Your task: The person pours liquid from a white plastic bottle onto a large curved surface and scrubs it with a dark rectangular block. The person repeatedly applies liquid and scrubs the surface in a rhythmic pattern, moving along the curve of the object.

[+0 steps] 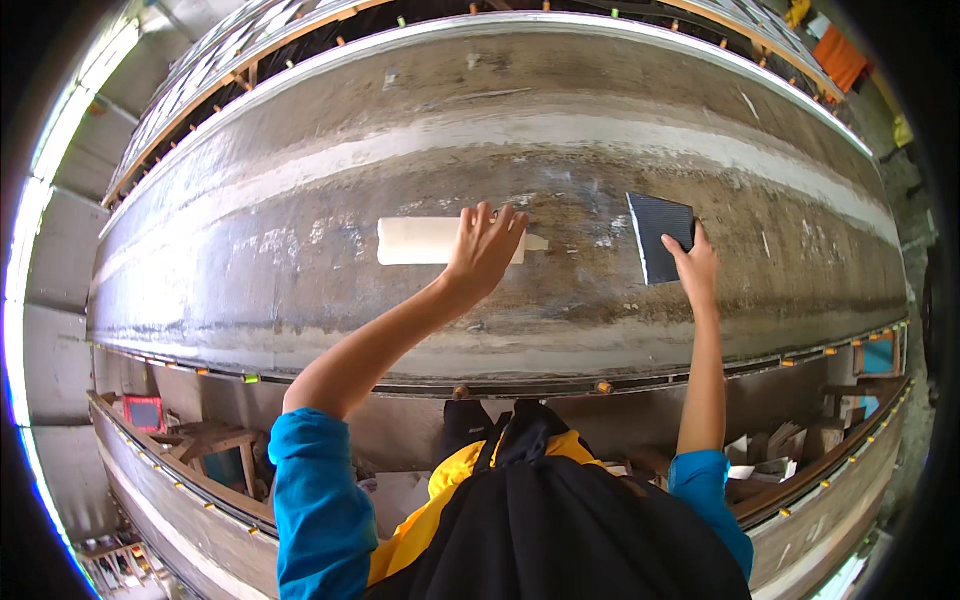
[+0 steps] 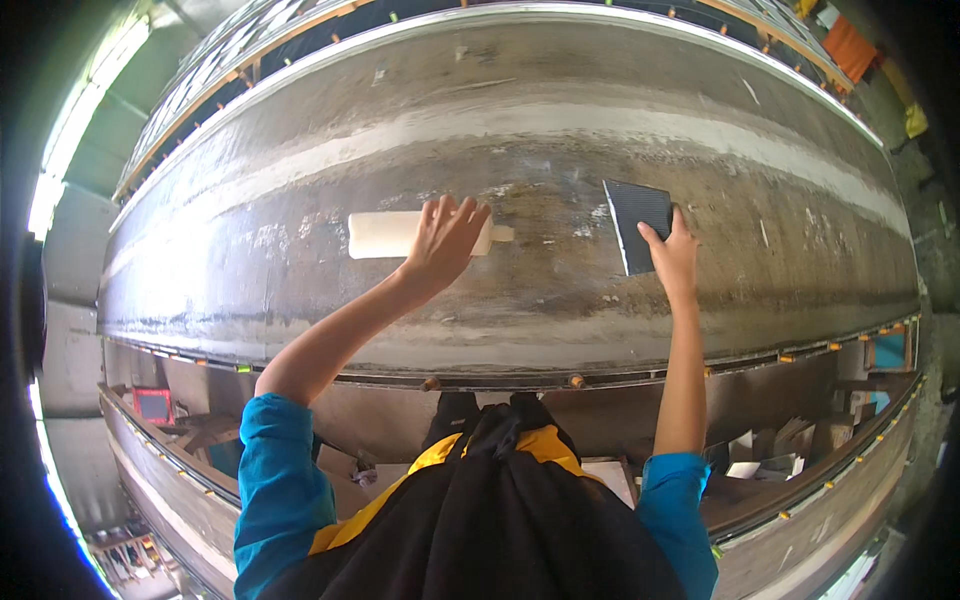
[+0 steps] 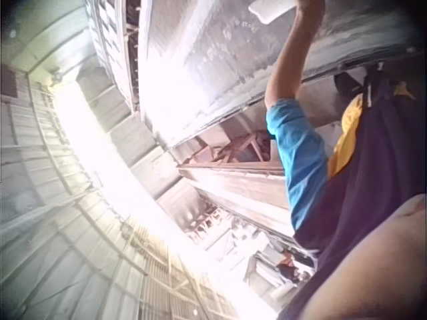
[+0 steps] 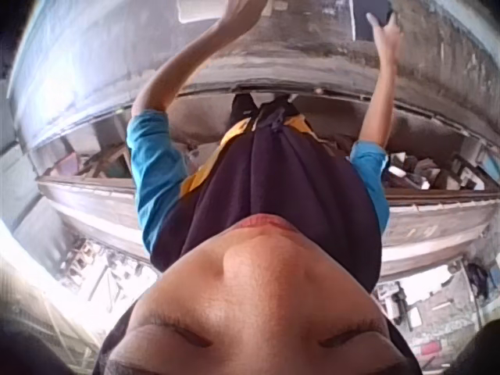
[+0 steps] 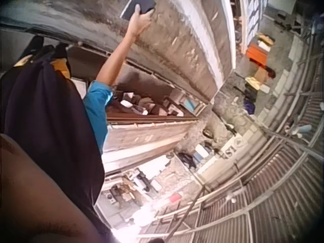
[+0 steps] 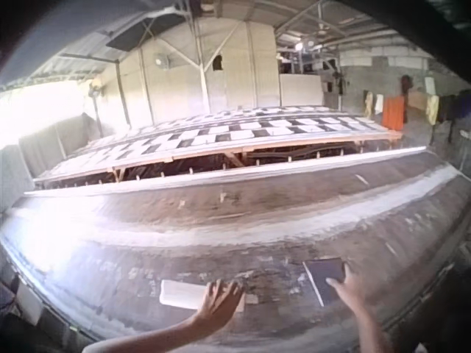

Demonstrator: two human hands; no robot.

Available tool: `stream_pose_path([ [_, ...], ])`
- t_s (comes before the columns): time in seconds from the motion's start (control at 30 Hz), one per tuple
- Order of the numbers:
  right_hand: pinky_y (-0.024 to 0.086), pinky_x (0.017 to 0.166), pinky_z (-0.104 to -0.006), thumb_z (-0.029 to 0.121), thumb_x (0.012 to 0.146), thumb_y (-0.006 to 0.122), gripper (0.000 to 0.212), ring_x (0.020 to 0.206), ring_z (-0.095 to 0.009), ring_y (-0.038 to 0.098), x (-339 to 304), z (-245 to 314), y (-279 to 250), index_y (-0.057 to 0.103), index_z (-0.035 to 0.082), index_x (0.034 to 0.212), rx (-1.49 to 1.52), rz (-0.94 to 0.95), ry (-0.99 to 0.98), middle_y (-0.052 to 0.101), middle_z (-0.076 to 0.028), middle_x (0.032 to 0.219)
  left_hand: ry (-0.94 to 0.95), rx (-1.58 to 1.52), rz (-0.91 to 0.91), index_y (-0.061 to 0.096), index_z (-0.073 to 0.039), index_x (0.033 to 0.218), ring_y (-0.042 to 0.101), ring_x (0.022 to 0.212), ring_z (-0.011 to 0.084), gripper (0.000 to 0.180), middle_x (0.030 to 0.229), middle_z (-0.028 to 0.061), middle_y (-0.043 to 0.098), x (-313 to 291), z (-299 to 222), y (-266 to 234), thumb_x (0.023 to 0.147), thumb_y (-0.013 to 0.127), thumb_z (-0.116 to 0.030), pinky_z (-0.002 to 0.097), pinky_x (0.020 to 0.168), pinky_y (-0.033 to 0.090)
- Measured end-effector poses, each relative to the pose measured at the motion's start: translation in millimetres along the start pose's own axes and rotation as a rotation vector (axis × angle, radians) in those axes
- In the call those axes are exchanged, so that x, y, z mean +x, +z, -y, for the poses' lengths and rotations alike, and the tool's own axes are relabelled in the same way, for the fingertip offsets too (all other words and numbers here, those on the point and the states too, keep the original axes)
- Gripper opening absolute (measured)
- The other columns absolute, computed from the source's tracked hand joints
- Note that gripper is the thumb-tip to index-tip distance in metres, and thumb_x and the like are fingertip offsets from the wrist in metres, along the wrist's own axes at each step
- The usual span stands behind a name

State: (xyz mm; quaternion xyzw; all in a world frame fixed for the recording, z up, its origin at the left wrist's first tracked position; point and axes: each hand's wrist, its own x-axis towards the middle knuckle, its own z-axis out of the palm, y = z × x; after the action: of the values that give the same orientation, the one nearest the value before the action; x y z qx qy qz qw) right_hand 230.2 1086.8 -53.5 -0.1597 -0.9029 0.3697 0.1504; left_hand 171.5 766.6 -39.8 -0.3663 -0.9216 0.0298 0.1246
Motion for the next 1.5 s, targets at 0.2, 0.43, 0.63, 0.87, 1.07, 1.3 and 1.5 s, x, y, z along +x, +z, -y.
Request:
stream_pose_path([
  [0.2,0.048,0.072,-0.0363,0.025,0.075,0.069,0.050,0.080,-0.030,0.065,-27,-19,-22,0.050,-0.002,0.113,0.154,-0.159,0.022,0.065,-0.020,0.089,0.247,0.077,-0.057,0.048,-0.007,0.116,0.048,0.098,0.0248,0.048,0.107,0.0079,0.050,54,-33,5,0.071,0.063,-0.002,0.0393,0.084,0.037],
  [0.43,0.048,0.074,-0.0370,0.022,0.075,0.069,0.053,0.085,-0.033,0.064,-38,-28,-36,0.049,-0.003,0.116,0.132,-0.204,0.069,0.064,-0.023,0.091,0.213,0.166,-0.080,0.051,-0.009,0.111,0.050,0.098,0.0259,0.049,0.104,0.0068,0.054,82,-37,22,0.065,0.070,-0.009,0.0410,0.085,0.037],
  [0.63,0.048,0.077,-0.0421,0.020,0.079,0.064,0.056,0.089,-0.039,0.062,-37,5,-8,0.041,-0.005,0.124,-0.139,-0.070,0.126,0.062,-0.027,0.094,0.060,0.177,-0.018,0.047,-0.009,0.118,0.049,0.104,0.0285,0.055,0.109,0.0078,0.053,90,11,28,0.068,0.070,-0.014,0.0449,0.087,0.036],
  [0.87,0.050,0.065,-0.0461,0.016,0.085,0.056,0.054,0.077,-0.037,0.064,-27,84,76,0.031,0.000,0.131,-0.474,0.100,0.274,0.064,-0.021,0.081,-0.197,-0.138,0.075,0.043,-0.006,0.119,0.053,0.101,0.0309,0.070,0.109,0.0114,0.054,66,88,9,0.063,0.079,-0.029,0.0471,0.084,0.040],
  [1.07,0.049,0.048,-0.0374,0.003,0.078,0.058,0.040,0.060,-0.025,0.064,-21,175,202,0.044,-0.001,0.116,-0.513,0.154,-0.191,0.061,-0.014,0.063,-0.278,-0.457,-0.016,0.046,-0.005,0.111,0.055,0.098,0.0313,0.067,0.104,0.0125,0.057,25,149,-12,0.061,0.079,-0.035,0.0445,0.080,0.043],
  [1.3,0.052,0.067,-0.0366,0.022,0.076,0.069,0.066,0.075,-0.026,0.065,37,122,159,0.037,0.006,0.131,-0.315,0.192,0.123,0.063,-0.022,0.096,-0.406,-0.566,-0.045,0.048,-0.006,0.113,0.055,0.101,0.0317,0.063,0.107,0.0155,0.057,-37,226,-44,0.063,0.079,-0.028,0.0420,0.087,0.044],
  [1.5,0.036,0.030,-0.0267,0.019,0.085,0.059,0.052,0.045,-0.015,0.052,49,74,122,0.035,0.011,0.130,-0.779,0.016,0.388,0.058,-0.003,0.062,-0.422,-0.643,-0.074,0.047,-0.006,0.113,0.055,0.101,0.0323,0.064,0.107,0.0154,0.057,-59,249,-49,0.063,0.080,-0.029,0.0424,0.086,0.044],
])
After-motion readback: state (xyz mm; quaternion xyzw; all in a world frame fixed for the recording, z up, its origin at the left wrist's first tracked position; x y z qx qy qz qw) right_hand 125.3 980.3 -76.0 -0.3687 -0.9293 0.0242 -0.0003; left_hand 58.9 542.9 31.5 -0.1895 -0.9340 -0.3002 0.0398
